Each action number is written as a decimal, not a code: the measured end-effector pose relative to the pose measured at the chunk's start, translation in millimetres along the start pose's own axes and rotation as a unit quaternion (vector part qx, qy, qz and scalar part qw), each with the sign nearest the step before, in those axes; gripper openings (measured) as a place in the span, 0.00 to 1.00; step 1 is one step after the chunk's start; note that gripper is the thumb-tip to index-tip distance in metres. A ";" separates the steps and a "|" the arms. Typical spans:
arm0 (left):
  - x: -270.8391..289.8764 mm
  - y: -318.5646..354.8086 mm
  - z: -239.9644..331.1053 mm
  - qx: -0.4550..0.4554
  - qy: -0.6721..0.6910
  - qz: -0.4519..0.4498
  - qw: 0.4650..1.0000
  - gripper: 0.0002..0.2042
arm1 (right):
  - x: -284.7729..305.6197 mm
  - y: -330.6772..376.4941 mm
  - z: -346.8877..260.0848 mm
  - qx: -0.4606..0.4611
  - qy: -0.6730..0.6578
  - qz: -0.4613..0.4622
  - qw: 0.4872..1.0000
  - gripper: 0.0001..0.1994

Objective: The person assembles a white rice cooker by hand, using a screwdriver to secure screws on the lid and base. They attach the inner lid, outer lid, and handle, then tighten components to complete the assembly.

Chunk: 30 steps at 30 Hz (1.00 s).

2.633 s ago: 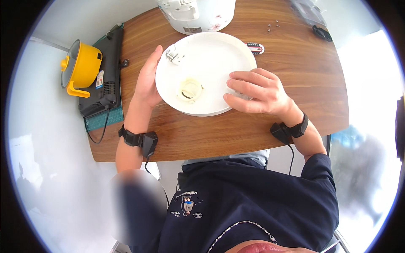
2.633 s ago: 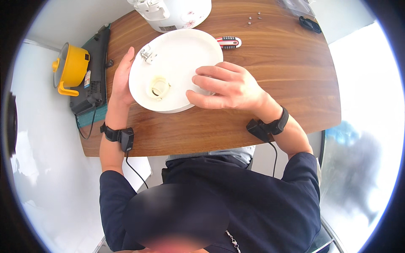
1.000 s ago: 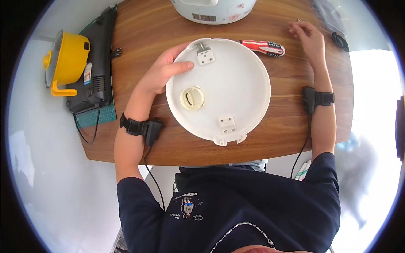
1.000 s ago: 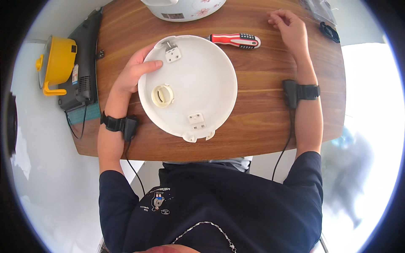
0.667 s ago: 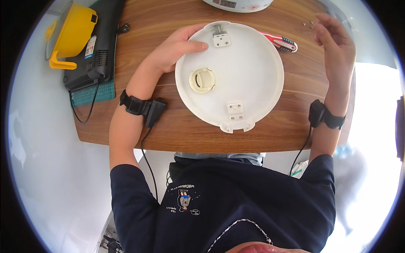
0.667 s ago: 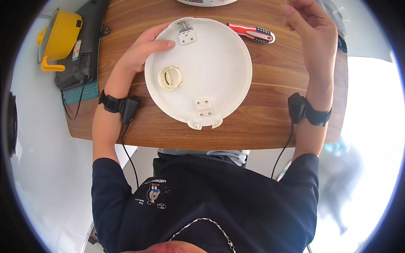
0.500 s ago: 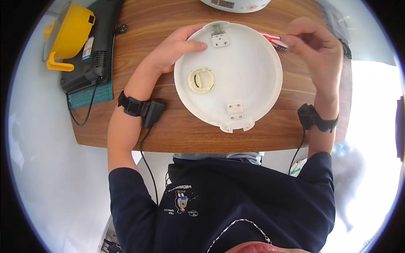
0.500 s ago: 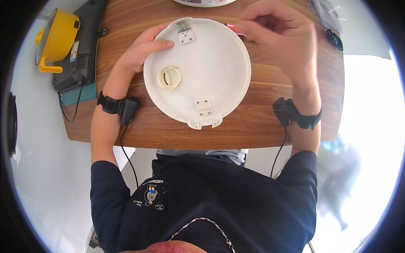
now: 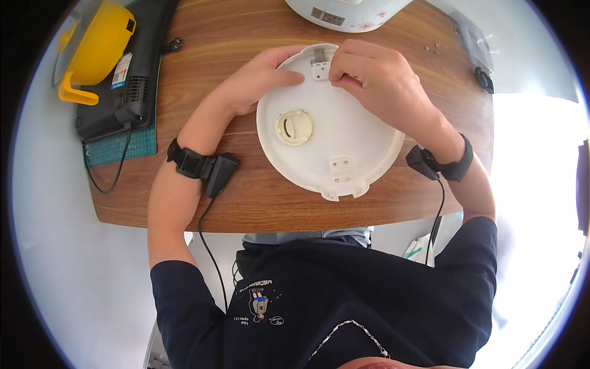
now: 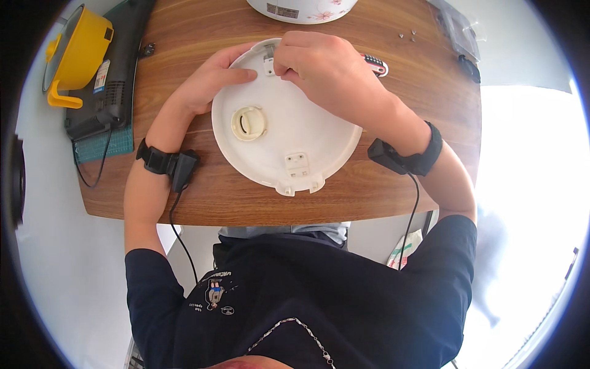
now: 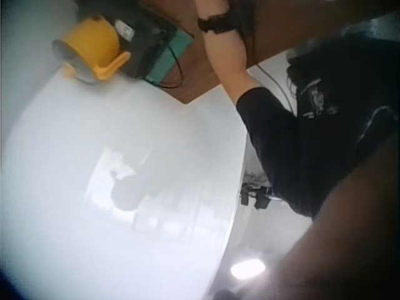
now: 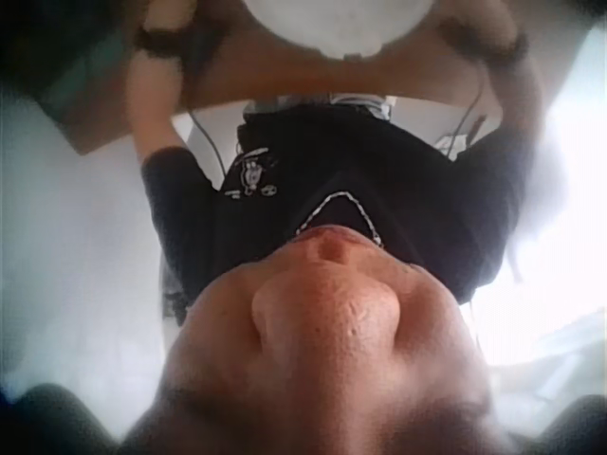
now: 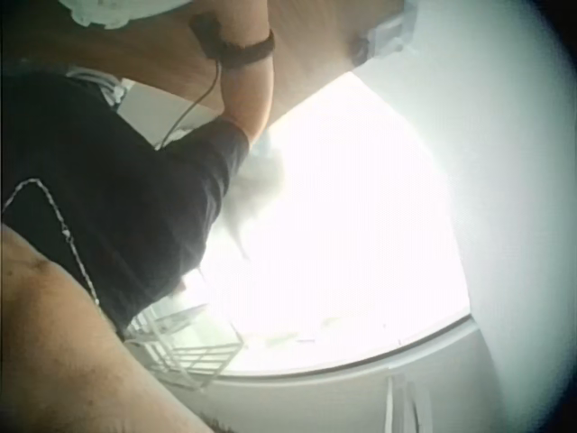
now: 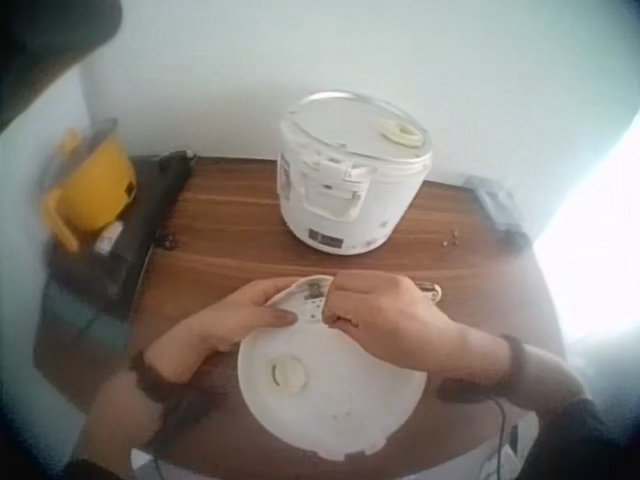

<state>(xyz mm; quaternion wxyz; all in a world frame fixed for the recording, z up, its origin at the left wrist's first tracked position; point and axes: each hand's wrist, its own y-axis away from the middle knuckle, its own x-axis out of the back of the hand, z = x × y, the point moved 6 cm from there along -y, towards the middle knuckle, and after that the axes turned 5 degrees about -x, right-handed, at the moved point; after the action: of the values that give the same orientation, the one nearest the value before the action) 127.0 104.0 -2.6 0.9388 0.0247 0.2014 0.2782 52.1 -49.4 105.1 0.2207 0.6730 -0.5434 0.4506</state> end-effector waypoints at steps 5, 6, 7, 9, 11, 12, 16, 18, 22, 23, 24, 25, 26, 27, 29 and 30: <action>-4.1 0.7 1.9 -0.006 0.011 -0.011 1.000 0.29 | -6.6 -5.1 -0.2 0.010 0.025 0.011 1.000 0.03; -2.8 -0.7 0.0 -0.006 0.013 -0.015 1.000 0.30 | -6.7 -5.6 1.5 0.003 0.020 0.007 1.000 0.03; -2.2 -1.1 -1.0 -0.006 0.014 -0.020 1.000 0.31 | -6.3 -6.2 2.7 -0.004 0.017 0.004 1.000 0.03; -1.8 -1.2 -1.6 -0.004 0.009 -0.020 1.000 0.31 | -6.2 -7.0 5.1 -0.020 -0.008 -0.005 1.000 0.03; -1.1 -1.3 -2.4 -0.004 0.002 -0.024 1.000 0.31 | -6.1 -6.5 5.7 -0.027 -0.023 -0.009 0.999 0.02; 0.2 -2.4 -2.8 -0.006 -0.003 -0.028 1.000 0.31 | -5.9 -5.6 4.9 -0.027 -0.026 -0.010 0.999 0.01; -2.9 -1.5 1.2 -0.006 -0.013 -0.022 1.000 0.31 | -5.1 -0.8 4.3 -0.034 -0.018 -0.001 0.999 0.02; -3.9 -0.4 2.7 -0.005 -0.008 -0.014 1.000 0.31 | -3.6 1.0 3.1 -0.013 -0.003 0.024 1.000 0.02; -4.0 -2.7 4.3 -0.013 -0.007 -0.015 1.000 0.31 | -2.6 3.3 2.3 -0.001 0.028 0.052 0.998 0.03; -2.9 -3.2 3.7 -0.015 -0.012 -0.015 1.000 0.31 | -3.1 3.1 2.1 0.001 0.033 0.053 0.998 0.03; -1.8 -3.8 3.0 -0.017 -0.017 -0.015 1.000 0.31 | -3.5 2.8 1.8 0.004 0.039 0.054 0.998 0.03; -1.3 -4.0 3.4 -0.019 -0.021 -0.014 1.000 0.31 | -3.5 2.4 1.6 0.007 0.044 0.055 0.998 0.03; -2.0 -3.5 3.7 -0.015 -0.025 -0.013 0.999 0.31 | -3.7 2.8 2.0 0.005 0.045 0.056 0.997 0.03; -3.1 -3.2 4.9 -0.012 -0.028 -0.013 0.999 0.31 | -3.6 3.3 2.7 0.004 0.047 0.058 0.997 0.03; -4.8 -2.8 5.4 -0.009 -0.026 -0.013 1.000 0.31 | -4.2 4.1 3.0 -0.001 0.054 0.059 0.997 0.03; -5.6 -2.8 5.6 -0.010 -0.020 -0.015 1.000 0.31 | -4.7 4.5 2.9 -0.006 0.061 0.057 0.996 0.03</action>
<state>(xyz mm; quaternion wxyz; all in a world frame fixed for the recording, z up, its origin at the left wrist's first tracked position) 126.3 99.0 4.2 0.9468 0.0176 0.1801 0.2659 48.9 -50.7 98.8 0.2314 0.6107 -0.5692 0.4995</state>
